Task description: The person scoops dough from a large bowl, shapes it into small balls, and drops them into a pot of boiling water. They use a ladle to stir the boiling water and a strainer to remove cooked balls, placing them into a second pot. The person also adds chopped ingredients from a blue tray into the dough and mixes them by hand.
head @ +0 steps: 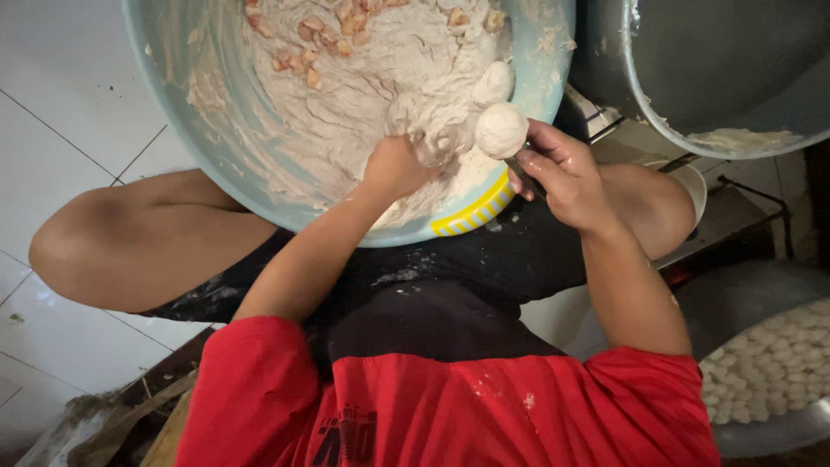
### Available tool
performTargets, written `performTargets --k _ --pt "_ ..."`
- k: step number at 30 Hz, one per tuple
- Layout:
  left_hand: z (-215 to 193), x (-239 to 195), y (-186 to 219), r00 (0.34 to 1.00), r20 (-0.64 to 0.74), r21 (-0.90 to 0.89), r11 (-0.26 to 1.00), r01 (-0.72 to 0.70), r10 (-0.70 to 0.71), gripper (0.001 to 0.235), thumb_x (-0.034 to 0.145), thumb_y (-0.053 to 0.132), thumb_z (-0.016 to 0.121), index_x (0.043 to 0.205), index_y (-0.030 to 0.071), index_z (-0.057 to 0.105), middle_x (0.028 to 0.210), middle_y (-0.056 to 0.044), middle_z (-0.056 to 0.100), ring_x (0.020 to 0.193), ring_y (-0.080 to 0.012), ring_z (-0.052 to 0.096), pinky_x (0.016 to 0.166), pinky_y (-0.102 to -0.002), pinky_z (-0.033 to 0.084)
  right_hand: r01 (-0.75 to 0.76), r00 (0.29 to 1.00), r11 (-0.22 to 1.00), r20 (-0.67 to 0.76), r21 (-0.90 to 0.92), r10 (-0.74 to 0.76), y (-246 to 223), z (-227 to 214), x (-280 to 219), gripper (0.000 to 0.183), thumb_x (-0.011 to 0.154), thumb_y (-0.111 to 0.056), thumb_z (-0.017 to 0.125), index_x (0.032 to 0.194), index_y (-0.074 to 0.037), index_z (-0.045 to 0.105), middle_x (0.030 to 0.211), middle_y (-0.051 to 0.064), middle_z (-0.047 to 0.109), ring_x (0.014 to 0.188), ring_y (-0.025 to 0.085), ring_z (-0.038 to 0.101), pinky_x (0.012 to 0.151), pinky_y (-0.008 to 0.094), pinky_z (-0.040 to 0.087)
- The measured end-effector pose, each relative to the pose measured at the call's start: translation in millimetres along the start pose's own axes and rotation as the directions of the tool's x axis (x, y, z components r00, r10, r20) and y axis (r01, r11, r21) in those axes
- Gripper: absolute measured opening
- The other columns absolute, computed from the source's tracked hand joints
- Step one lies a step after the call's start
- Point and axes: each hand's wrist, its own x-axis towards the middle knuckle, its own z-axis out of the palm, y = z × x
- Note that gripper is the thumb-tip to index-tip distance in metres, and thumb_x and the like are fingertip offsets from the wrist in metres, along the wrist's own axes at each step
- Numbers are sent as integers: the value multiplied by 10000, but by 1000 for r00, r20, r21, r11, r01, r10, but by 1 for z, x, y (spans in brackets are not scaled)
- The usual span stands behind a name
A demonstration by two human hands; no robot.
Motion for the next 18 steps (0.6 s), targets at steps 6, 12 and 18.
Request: performTargets --k 6,12,18 --pt "4 -20 7 992 -116 -238 969 -69 42 514 810 516 758 876 6 752 788 -281 716 780 -431 719 753 -487 583 -71 987 948 -161 -311 21 -11 11 8 358 1069 -94 564 1415 -23 619 927 84 623 728 134 534 646 278 442" --pt "3 -16 -8 945 -275 -256 933 -251 178 519 787 438 761 1073 6 729 992 -289 692 858 -458 700 763 -490 587 129 935 383 -16 -915 -353 -31 20 15 416 1017 -129 716 1429 -108 666 1192 173 677 1021 317 686 883 415 565" --pt "27 21 -17 825 -32 123 821 -557 564 534 730 496 823 946 20 714 913 -190 691 836 -412 681 742 -527 542 88 790 198 -53 -976 -610 -60 -51 -40 342 1059 -21 702 1388 22 619 1205 169 650 1074 299 661 954 401 546"
